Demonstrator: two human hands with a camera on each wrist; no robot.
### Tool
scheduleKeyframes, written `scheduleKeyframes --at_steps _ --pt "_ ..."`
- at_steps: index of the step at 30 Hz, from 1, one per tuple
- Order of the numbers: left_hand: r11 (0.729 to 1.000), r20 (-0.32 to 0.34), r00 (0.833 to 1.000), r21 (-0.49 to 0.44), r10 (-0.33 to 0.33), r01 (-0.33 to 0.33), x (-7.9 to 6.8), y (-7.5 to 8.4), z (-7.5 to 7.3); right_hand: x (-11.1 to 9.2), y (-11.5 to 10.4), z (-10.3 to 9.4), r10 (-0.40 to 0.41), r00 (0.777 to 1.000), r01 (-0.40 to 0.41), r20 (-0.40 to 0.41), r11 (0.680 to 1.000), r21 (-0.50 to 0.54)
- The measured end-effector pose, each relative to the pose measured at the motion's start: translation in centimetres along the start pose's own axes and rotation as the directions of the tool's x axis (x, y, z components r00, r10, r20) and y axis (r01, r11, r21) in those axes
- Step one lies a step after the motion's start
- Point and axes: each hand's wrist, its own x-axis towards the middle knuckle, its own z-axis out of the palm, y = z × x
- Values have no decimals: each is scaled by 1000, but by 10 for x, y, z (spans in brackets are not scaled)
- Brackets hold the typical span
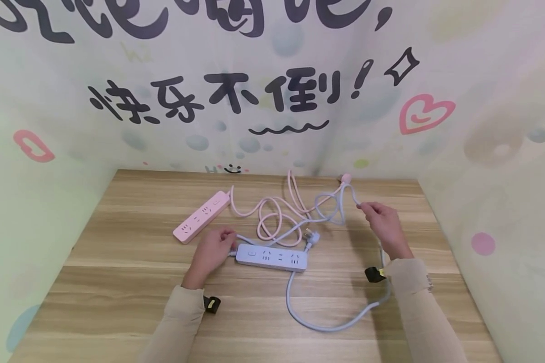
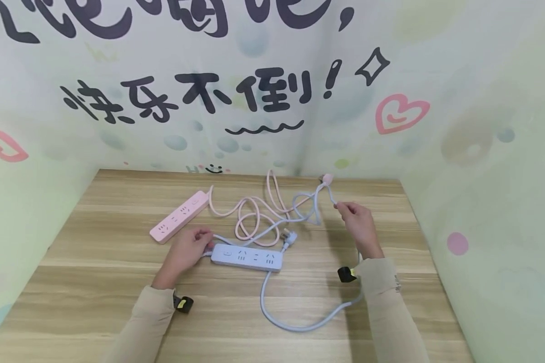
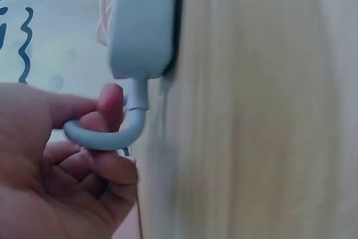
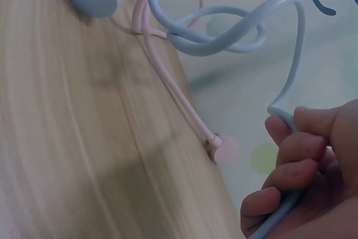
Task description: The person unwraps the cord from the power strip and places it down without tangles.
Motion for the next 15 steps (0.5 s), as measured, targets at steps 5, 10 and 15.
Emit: scheduleKeyframes --at_steps 5,10,15 --pt "998 -53 998 -41 -40 38 -1 0 3 0 5 0 -15 999 16 53 1000 -14" --pt "996 -98 995 -81 -31 23 0 0 5 -1 11 4 -72 994 81 88 991 -110" --pt "997 -96 995 -73 -6 -1 1 4 4 -6 10 7 -118 985 141 123 970 -198"
